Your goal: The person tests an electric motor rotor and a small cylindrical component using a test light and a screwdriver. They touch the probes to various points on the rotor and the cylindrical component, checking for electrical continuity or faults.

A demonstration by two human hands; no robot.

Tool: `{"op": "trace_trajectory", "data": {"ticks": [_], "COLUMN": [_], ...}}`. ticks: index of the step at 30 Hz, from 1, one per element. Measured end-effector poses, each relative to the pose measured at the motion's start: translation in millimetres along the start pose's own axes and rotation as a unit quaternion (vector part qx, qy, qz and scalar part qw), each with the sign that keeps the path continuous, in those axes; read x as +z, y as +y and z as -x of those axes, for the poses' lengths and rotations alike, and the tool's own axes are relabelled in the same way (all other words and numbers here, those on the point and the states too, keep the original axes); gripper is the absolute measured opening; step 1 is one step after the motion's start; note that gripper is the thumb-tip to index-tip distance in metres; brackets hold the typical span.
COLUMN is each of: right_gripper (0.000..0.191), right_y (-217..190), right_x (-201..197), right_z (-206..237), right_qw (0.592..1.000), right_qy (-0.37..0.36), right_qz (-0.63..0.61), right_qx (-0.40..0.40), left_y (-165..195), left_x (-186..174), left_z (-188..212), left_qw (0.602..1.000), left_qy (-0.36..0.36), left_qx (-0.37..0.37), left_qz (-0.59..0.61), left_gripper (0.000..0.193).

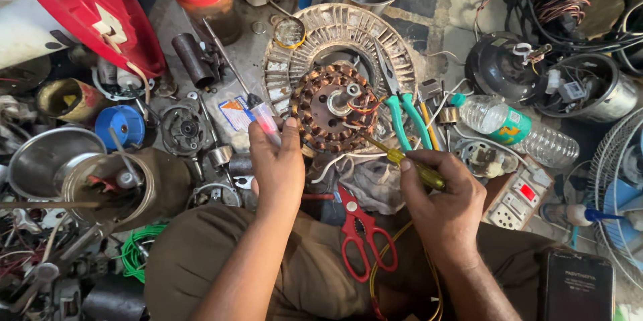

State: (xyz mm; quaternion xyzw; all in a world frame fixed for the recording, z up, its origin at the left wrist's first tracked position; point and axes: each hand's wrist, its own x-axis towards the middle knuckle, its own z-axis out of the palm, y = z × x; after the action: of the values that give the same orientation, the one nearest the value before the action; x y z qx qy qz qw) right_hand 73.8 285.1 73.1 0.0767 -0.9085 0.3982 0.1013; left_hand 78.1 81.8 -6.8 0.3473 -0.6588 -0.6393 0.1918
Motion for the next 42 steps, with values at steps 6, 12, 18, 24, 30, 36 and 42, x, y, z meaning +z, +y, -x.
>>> {"op": "trace_trajectory", "data": {"ticks": [6, 12, 18, 24, 30, 36, 42], "right_gripper": [0.014, 0.014, 0.016, 0.018, 0.031, 0.051, 0.053], "right_y": [-9.2, -12.9, 0.5, 29.6, 17.1, -2.3, 0.8], "right_x": [-4.9, -4.2, -5.7, -8.8, 26.7, 41.5, 43.0], "right_z": [-1.2, -2.9, 0.5, 4.1, 7.4, 3.4, 1.3], "right_qw": [1.000, 1.000, 0.998, 0.958, 0.983, 0.970, 0.969], "right_qy": [-0.011, -0.021, -0.011, 0.058, -0.097, -0.136, -0.126], "right_qz": [0.020, 0.004, -0.052, -0.270, -0.009, 0.108, 0.118], "right_qx": [-0.012, 0.013, 0.039, 0.079, -0.157, -0.168, -0.175], "left_y": [-2.5, -5.8, -2.3, 1.1, -4.1, -11.0, -14.0], "left_x": [0.7, 1.6, 1.7, -0.4, 1.8, 2.6, 3.5], "left_z": [-1.3, -1.5, -1.0, 0.5, -1.3, -2.4, -2.7], "left_qw": [1.000, 1.000, 1.000, 1.000, 1.000, 0.999, 0.998], "left_qy": [0.007, 0.005, 0.009, 0.006, 0.006, 0.005, 0.002], "left_qx": [0.023, 0.021, 0.017, 0.024, 0.018, 0.025, 0.025], "left_qz": [-0.010, 0.013, 0.000, -0.002, 0.012, 0.020, 0.050], "left_gripper": [0.028, 0.022, 0.022, 0.023, 0.024, 0.023, 0.019]}}
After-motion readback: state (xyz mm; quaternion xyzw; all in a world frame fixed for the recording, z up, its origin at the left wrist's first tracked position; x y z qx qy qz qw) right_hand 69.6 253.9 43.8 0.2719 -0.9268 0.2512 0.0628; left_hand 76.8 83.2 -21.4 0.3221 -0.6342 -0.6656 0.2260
